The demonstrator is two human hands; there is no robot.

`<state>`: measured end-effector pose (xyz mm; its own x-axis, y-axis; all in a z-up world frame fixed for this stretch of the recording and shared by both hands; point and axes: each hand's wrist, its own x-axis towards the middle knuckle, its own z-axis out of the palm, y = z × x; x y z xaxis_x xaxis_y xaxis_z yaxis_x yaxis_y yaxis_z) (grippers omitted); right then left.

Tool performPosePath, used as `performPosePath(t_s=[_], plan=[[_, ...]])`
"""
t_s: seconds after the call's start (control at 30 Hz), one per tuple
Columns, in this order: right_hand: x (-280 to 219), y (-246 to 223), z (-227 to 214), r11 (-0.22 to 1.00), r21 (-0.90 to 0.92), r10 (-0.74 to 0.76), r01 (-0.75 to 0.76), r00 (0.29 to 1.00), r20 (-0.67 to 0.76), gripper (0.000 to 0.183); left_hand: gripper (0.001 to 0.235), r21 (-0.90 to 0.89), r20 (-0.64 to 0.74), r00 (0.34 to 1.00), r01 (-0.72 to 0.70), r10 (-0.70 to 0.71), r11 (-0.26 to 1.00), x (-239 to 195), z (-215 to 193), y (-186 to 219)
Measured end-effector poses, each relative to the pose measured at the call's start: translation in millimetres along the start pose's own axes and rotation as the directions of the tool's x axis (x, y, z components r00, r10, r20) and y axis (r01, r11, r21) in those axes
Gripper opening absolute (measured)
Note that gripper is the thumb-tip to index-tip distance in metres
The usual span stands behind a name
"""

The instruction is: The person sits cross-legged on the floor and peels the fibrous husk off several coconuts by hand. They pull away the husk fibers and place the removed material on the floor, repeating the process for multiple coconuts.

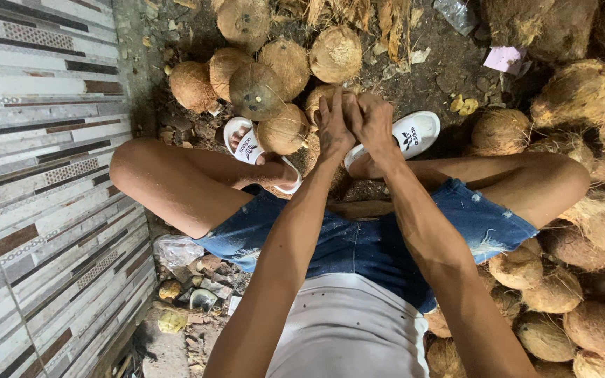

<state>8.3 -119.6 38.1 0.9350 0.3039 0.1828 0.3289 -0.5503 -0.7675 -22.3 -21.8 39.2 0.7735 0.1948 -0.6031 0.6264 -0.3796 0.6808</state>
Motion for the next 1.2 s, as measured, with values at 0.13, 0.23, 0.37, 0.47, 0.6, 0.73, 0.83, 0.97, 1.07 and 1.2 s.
performPosePath(t_s=[0.13,0.23,0.37,0.47,0.6,0.73,0.83,0.97,1.07,1.2], plan=[[-11.3,4.1,-1.2,0.991,-0.071,-0.117,0.117,0.993,0.008,0.041,0.08,0.081,-0.012,1.0,-0.001,0.002,0.997,-1.3,4.3,-3.9],[-15.1,-0.7,-6.4,0.966,-0.24,-0.086,0.101,0.994,0.071,0.038,0.071,0.094,-0.024,1.0,0.009,-0.007,0.996,-0.8,7.0,-4.7],[4.7,-8.5,-13.5,0.85,-0.502,0.238,-0.16,0.967,0.095,0.061,0.075,0.173,-0.047,0.994,0.109,-0.103,0.979,4.5,15.5,8.3],[21.3,-6.6,-13.3,0.756,-0.593,0.421,-0.277,0.899,0.117,0.056,0.081,0.259,-0.085,0.995,0.068,-0.048,0.963,-2.6,20.3,2.3],[20.0,-8.1,-3.9,0.721,-0.6,0.514,-0.347,0.848,0.128,0.051,0.088,0.223,-0.047,0.991,0.132,-0.125,0.966,-2.8,21.7,12.8],[4.4,-5.8,-2.9,0.896,-0.388,0.25,-0.214,0.967,0.044,0.044,0.081,0.175,-0.06,0.992,0.119,-0.11,0.977,0.6,17.2,9.0],[-8.3,2.3,-2.5,0.955,-0.289,0.058,-0.07,0.997,-0.052,0.042,0.083,0.168,-0.054,0.998,0.028,-0.019,0.985,-5.9,18.7,6.0],[-20.9,9.8,0.0,0.978,-0.208,0.011,-0.033,0.994,-0.108,0.041,0.071,0.187,-0.051,0.998,-0.024,0.034,0.982,-9.4,16.3,5.7],[-34.2,8.2,-4.0,0.982,-0.189,-0.017,0.002,0.997,-0.08,0.04,0.061,0.149,-0.085,0.994,-0.048,0.062,0.988,-17.0,19.6,-2.0],[-40.0,14.5,-2.9,0.976,-0.211,-0.056,0.045,0.997,-0.045,0.041,0.057,0.12,-0.087,0.993,-0.071,0.081,0.99,-21.2,18.3,-2.0]])
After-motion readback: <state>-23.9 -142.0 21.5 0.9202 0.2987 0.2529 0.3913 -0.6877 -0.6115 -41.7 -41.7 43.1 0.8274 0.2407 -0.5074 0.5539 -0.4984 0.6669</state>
